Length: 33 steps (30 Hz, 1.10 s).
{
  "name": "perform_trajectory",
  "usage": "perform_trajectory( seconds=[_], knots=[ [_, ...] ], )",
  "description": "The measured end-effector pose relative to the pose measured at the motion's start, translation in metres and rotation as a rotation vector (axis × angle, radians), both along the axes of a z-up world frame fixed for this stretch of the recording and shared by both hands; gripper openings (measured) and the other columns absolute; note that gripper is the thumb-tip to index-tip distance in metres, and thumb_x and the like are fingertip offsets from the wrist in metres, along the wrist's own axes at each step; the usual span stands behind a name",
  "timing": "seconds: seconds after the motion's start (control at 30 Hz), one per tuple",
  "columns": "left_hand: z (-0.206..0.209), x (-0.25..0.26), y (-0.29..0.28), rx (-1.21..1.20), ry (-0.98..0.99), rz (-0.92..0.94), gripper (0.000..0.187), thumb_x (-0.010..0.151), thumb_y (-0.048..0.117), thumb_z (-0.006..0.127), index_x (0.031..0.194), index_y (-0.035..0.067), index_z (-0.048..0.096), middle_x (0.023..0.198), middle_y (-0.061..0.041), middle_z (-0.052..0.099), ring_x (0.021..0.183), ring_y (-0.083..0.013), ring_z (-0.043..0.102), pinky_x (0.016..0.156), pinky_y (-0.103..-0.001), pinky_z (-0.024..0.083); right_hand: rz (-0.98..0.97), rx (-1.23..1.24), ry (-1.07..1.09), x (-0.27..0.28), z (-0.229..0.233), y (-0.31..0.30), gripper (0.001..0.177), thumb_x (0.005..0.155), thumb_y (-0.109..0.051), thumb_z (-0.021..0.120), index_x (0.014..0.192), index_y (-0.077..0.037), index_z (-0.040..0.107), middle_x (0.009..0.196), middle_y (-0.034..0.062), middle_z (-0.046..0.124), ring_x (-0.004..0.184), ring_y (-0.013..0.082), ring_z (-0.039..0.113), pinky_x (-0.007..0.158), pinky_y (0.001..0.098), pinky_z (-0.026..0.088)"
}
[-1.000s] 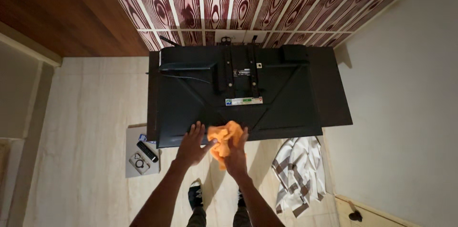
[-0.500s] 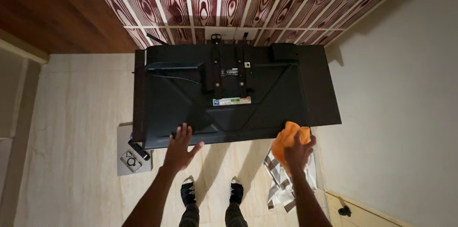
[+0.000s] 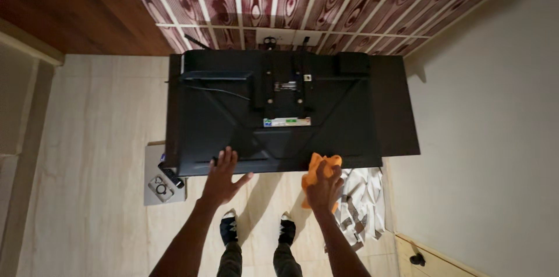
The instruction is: The person removes a television from a wall mount, places it on a table, and wipes the back and screen with a cloth before reattaching it to the mount.
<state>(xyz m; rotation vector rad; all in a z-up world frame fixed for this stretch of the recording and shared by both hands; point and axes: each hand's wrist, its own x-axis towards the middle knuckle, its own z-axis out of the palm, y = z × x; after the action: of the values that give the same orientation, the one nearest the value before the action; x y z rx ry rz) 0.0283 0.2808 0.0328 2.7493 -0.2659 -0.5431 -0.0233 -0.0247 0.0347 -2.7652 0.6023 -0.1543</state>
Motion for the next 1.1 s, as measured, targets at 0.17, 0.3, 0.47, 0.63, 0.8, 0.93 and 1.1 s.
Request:
perform_trajectory(
  seconds=[0.17,0.3,0.47,0.63,0.8,0.93,1.1],
  knots=[
    [0.005,0.004,0.008,-0.081,0.045,-0.018,0.100,0.094,0.078,0.037,0.160,0.005,0.023,0.171,-0.021,0.008,0.158,-0.0361,0.009,0.124,-0.056,0.012,0.102,0.102,0.145,-0.003,0.017,0.048,0.085,0.066,-0.008,0.076,0.146,-0.018,0.047,0.150,0.0210,0.027,0.126,0.0488,0.041,0.090,0.0524,0.054],
    [0.014,0.003,0.016,-0.190,0.179,-0.024,0.096,0.096,0.075,0.037,0.162,0.009,0.018,0.172,-0.017,0.003,0.159,-0.0318,0.005,0.125,-0.054,0.007,0.161,0.141,0.241,-0.004,0.012,0.089,0.081,0.070,-0.008,0.074,0.146,-0.020,0.049,0.148,0.0160,0.031,0.122,0.0441,0.044,0.093,0.0501,0.054],
    [0.048,-0.035,0.032,-0.393,0.059,-0.056,0.107,0.086,0.063,0.066,0.163,0.009,0.016,0.172,-0.015,0.010,0.160,-0.0305,0.011,0.126,-0.050,0.010,0.561,0.202,-0.103,0.007,-0.009,0.104,0.083,0.062,-0.014,0.081,0.141,-0.019,0.057,0.131,0.0213,0.037,0.121,0.0436,0.044,0.103,0.0487,0.044],
    [0.043,-0.056,0.019,-1.063,-0.178,-0.090,0.126,0.070,0.035,0.096,0.162,0.005,0.016,0.169,-0.023,0.020,0.157,-0.0391,0.021,0.123,-0.050,0.027,0.450,1.027,0.152,0.010,-0.019,0.118,0.061,0.087,-0.027,0.076,0.139,-0.018,0.044,0.134,0.0160,0.046,0.126,0.0304,0.049,0.106,0.0372,0.043],
    [0.030,-0.055,0.026,-0.784,-0.281,0.093,0.111,0.071,-0.003,0.079,0.165,0.012,0.023,0.169,-0.024,0.023,0.155,-0.0436,0.028,0.123,-0.048,0.037,0.665,1.287,0.078,0.058,-0.052,0.082,0.052,0.105,-0.033,0.060,0.146,-0.010,0.039,0.127,0.0102,0.059,0.121,0.0234,0.054,0.105,0.0366,0.044],
    [0.032,-0.047,0.053,-0.563,-0.437,0.220,0.107,0.068,-0.010,0.070,0.162,0.022,0.030,0.169,-0.025,0.023,0.152,-0.0471,0.027,0.120,-0.054,0.033,0.626,0.008,-0.297,0.105,-0.048,0.006,0.025,0.095,-0.025,0.067,0.114,-0.008,0.071,0.113,0.0206,0.063,0.106,0.0386,0.057,0.093,0.0522,0.045],
    [0.016,-0.048,0.086,-0.062,-0.476,0.541,0.097,0.075,-0.010,0.060,0.162,0.024,0.036,0.164,-0.019,0.032,0.147,-0.0428,0.034,0.113,-0.058,0.037,0.325,-0.144,-0.289,0.108,-0.035,-0.086,0.078,0.103,-0.059,0.057,0.151,0.002,0.052,0.157,0.0406,0.038,0.141,0.0560,0.042,0.115,0.0583,0.038]
  ],
)
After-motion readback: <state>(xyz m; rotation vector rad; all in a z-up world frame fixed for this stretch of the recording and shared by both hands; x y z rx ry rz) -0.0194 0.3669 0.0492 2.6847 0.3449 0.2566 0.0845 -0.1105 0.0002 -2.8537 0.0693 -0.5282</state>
